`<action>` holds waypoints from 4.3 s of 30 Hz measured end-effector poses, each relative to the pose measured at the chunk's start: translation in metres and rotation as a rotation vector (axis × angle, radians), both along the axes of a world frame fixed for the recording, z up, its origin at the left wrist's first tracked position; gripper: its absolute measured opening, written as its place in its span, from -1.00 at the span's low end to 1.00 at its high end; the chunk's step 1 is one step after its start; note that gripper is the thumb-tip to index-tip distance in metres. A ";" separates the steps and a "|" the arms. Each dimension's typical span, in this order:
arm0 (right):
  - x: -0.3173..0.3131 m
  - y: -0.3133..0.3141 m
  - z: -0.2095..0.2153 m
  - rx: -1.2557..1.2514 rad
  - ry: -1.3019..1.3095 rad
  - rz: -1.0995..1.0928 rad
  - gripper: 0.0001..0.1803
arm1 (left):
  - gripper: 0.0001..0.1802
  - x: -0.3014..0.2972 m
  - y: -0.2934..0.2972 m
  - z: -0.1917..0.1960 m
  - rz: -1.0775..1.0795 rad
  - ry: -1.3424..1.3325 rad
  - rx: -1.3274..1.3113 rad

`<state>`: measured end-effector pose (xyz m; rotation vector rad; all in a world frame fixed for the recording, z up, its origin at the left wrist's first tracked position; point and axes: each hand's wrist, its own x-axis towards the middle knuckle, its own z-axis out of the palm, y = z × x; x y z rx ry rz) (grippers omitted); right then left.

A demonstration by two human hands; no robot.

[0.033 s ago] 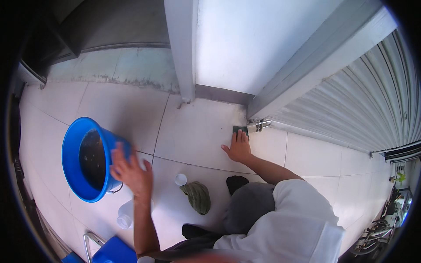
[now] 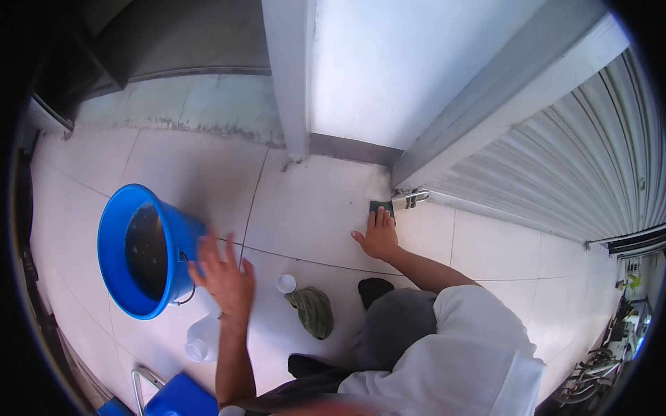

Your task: The person kneels on a tiled floor and wipes the surface near a metal shutter door using a cloth and a sponge. They repeatedly dip the cloth into a blue bucket of water, wring it out, and scrub the floor and door threshold. A white bottle is also handled and placed on the floor.

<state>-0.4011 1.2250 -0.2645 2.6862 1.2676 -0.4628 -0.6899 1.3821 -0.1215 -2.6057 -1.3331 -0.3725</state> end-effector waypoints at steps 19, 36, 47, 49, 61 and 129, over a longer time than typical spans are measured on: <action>0.089 -0.154 -0.011 0.039 0.098 -0.088 -0.29 | -0.03 -0.008 -0.130 -0.085 -0.612 0.350 -0.735; 0.020 0.083 -0.026 0.307 0.317 0.800 -0.24 | -0.20 -0.010 -0.081 -0.060 -0.308 0.151 -0.577; -0.031 0.159 -0.021 0.238 0.343 1.140 -0.18 | -0.13 -0.028 -0.044 -0.047 0.035 0.456 -0.632; -0.040 0.168 -0.018 0.212 0.203 1.150 -0.15 | -0.14 -0.024 -0.041 -0.046 0.032 0.421 -0.626; -0.044 0.257 0.014 -0.331 -0.050 0.838 -0.09 | -0.14 -0.020 -0.031 -0.052 0.048 0.297 -0.656; -0.074 0.405 -0.006 0.189 0.073 0.683 -0.13 | -0.62 -0.039 0.085 0.057 0.244 -0.074 -0.138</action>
